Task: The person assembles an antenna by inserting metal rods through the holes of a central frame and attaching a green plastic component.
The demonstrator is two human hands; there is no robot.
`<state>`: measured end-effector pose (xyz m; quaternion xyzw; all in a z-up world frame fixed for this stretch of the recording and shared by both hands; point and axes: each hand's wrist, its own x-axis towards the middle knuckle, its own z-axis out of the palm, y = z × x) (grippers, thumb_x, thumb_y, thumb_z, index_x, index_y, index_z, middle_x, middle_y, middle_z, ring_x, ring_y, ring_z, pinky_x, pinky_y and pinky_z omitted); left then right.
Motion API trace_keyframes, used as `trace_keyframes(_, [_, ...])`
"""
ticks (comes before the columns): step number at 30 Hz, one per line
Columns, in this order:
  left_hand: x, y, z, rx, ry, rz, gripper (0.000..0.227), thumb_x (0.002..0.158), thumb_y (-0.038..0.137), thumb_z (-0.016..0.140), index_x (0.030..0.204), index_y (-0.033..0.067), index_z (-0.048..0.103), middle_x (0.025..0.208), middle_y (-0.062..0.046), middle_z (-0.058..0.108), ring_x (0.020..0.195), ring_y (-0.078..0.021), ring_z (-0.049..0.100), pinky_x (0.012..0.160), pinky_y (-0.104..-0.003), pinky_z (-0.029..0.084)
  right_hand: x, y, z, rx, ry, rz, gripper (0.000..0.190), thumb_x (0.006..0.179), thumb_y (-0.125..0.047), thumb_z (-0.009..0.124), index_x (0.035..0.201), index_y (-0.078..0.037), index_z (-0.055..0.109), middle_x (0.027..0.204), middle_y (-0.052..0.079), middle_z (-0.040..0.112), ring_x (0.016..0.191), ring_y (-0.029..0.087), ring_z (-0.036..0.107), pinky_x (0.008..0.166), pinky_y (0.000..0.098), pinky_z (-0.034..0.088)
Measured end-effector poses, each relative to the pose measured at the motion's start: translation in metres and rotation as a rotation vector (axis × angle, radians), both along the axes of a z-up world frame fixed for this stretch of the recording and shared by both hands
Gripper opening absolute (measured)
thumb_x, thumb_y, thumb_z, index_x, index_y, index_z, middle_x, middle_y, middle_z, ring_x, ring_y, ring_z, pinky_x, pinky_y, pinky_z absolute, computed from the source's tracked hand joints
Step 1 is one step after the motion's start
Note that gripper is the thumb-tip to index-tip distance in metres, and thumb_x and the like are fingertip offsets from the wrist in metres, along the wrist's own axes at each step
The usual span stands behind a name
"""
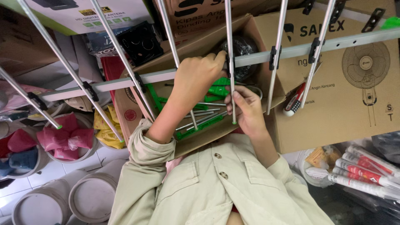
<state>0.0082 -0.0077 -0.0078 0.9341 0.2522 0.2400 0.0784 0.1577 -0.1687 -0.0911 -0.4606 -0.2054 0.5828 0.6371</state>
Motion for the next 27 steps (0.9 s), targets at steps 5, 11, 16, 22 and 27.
trace_keyframes(5, [0.002,0.0,-0.002,0.01,0.023,0.014,0.038,0.08,0.029,0.082,0.101,0.0046,0.064,0.075,-0.008,0.066,0.065,-0.029,0.071,0.051,-0.039,0.051,0.004,0.014,0.002,0.011,0.248,0.008,0.025,0.105,-0.015,0.065,0.125,-0.001,0.066,0.095,0.005,0.068,0.074,0.011,0.063,0.064,0.0242,0.051])
trace_keyframes(11, [0.0,0.001,0.004,0.008,-0.005,0.035,0.039,0.08,0.032,0.083,0.101,0.0049,0.063,0.075,-0.009,0.066,0.065,-0.029,0.071,0.051,-0.039,0.051,0.007,0.009,-0.002,0.066,-0.022,0.01,0.023,0.103,-0.012,0.068,0.121,0.002,0.069,0.1,0.006,0.068,0.081,0.012,0.065,0.072,0.0257,0.055])
trace_keyframes(16, [-0.008,0.0,0.013,0.009,-0.036,0.064,0.044,0.08,0.034,0.083,0.106,0.0049,0.064,0.077,-0.009,0.067,0.065,-0.0288,0.07,0.051,-0.039,0.05,0.029,-0.007,0.008,0.036,-0.701,0.251,0.016,0.101,-0.009,0.067,0.109,0.005,0.072,0.106,0.013,0.07,0.094,0.022,0.068,0.08,0.0304,0.056])
trace_keyframes(22, [-0.018,0.002,0.021,0.016,-0.102,0.057,0.048,0.083,0.033,0.083,0.115,0.0044,0.062,0.085,-0.007,0.067,0.071,-0.0281,0.069,0.056,-0.04,0.051,0.056,0.015,0.018,0.004,-1.601,0.733,0.041,0.089,-0.008,0.065,0.13,-0.008,0.065,0.113,0.018,0.066,0.108,0.041,0.064,0.092,0.0471,0.053])
trace_keyframes(27, [-0.019,0.001,0.021,0.029,-0.111,0.031,0.044,0.085,0.029,0.08,0.117,0.0032,0.064,0.087,-0.008,0.067,0.07,-0.026,0.069,0.055,-0.038,0.05,0.051,0.069,0.002,0.199,-1.588,1.026,0.044,0.089,-0.015,0.067,0.132,-0.007,0.058,0.131,0.019,0.061,0.111,0.037,0.063,0.088,0.0452,0.053])
